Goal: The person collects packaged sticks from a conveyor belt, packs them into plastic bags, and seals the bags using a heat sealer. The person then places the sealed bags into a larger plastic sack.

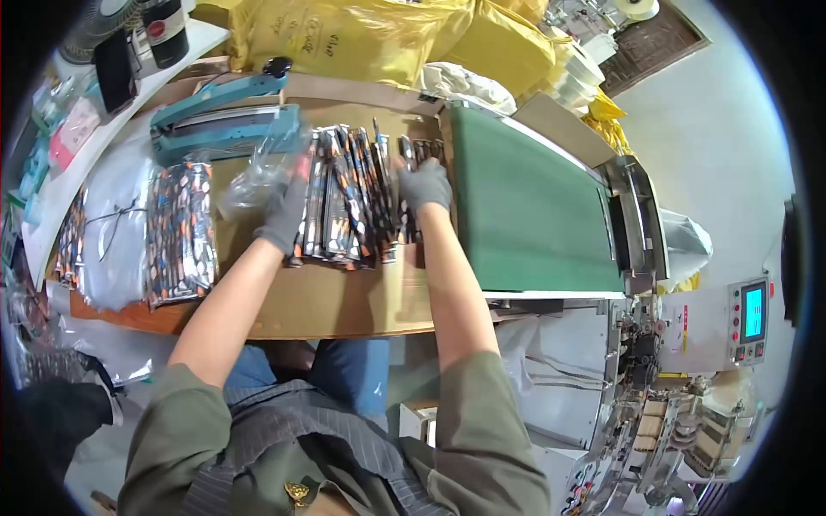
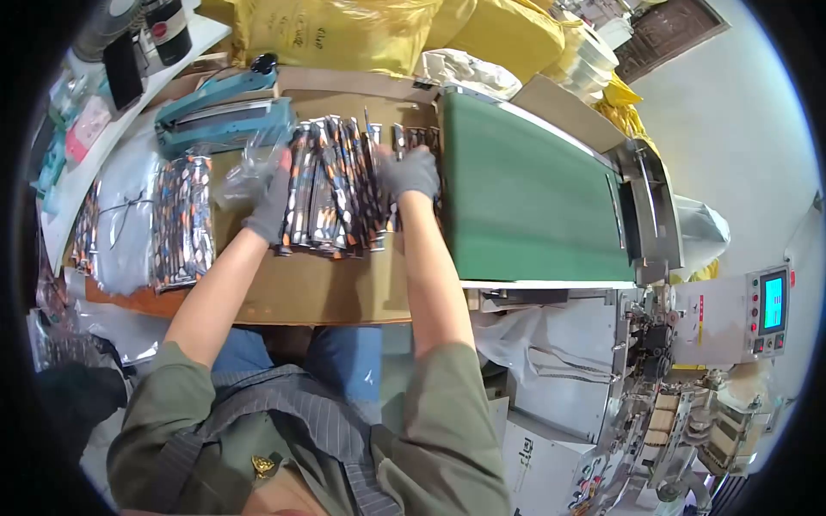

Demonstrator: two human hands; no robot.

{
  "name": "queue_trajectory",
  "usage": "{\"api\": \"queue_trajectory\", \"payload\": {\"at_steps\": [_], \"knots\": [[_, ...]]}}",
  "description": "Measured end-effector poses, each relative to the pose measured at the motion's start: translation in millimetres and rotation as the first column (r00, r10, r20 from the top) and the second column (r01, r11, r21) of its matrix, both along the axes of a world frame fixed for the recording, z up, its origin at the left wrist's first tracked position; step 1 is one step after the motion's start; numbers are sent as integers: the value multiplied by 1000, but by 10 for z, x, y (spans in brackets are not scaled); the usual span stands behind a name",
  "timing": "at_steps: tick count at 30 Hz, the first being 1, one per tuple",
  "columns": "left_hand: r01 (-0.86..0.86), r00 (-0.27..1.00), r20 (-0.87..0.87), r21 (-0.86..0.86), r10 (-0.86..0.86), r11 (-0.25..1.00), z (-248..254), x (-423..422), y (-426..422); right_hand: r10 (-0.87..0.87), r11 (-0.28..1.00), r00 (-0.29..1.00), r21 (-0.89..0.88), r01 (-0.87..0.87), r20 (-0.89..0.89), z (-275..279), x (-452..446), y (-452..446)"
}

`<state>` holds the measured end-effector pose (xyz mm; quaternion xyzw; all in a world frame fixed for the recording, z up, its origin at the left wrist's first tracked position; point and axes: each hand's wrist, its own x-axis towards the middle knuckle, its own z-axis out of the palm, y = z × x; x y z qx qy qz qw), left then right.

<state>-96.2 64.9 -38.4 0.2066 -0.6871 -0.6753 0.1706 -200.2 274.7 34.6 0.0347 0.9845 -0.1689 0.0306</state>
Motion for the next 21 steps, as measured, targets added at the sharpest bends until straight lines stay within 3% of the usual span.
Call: {"api": "queue_trajectory", "payload": {"at_steps": [1, 2, 4, 6, 7, 8, 9, 10, 12, 14, 15, 16, 18, 19, 20, 21], "knots": [[50, 979, 179, 254, -98, 966, 136, -62, -72, -161, 971, 987, -174, 163, 29, -170, -64, 73], [-113, 986, -98, 207, 135, 972, 88, -183, -14, -306, 888, 948, -334, 316, 83, -363, -154, 109], [-39, 983, -164, 234, 79, 972, -52, -367, -67, -293, 909, 956, -309, 278, -1, -328, -66, -141], [251, 923, -386, 577, -12, 777, 559, -49, 86, 235, 895, 972, -395, -209, 17, -34, 293, -621], [224, 972, -189, 539, -142, 812, 385, -76, -23, 255, 891, 966, -397, -222, 33, -223, 333, -722], [160, 987, -99, 685, -127, 711, 642, 47, 53, 320, 757, 938, -630, -171, 130, -501, 350, -799], [191, 982, -105, 589, -160, 785, 431, 32, -46, 403, 576, 894, -813, -80, 198, -658, 358, -889], [221, 975, -103, 485, -195, 846, 360, 59, -132, 420, 569, 885, -818, -85, 201, -600, 429, -941], [272, 961, -100, 520, -259, 810, 384, 200, -240, 503, 196, 763, -913, 358, 407, -413, 630, -908], [389, 912, -117, 552, -393, 738, 577, 346, -350, 499, 160, 742, -889, 428, 447, -218, 830, -1036], [372, 925, -206, 313, -320, 874, 541, 359, -388, 435, 34, 871, -971, 237, 228, -114, 933, -1119], [361, 929, -202, 312, -310, 879, 665, 448, -401, 336, -73, 942, -997, 30, 3, 10, 1069, -1163], [397, 832, -456, 93, -315, 913, 1118, 719, -409, 337, -89, 913, -973, -213, -230, 363, 1304, -1121], [391, 839, -448, 97, -310, 915, 1226, 821, -466, 438, -48, 862, -965, -260, -254, 383, 1321, -1016], [465, 798, -414, -42, -439, 884, 1315, 907, -549, 532, -14, 803, -951, -310, -269, 404, 1345, -909], [533, 745, -363, -181, -560, 827, 1364, 975, -602, 589, -78, 743, -938, -338, -317, 571, 1417, -920]]}}
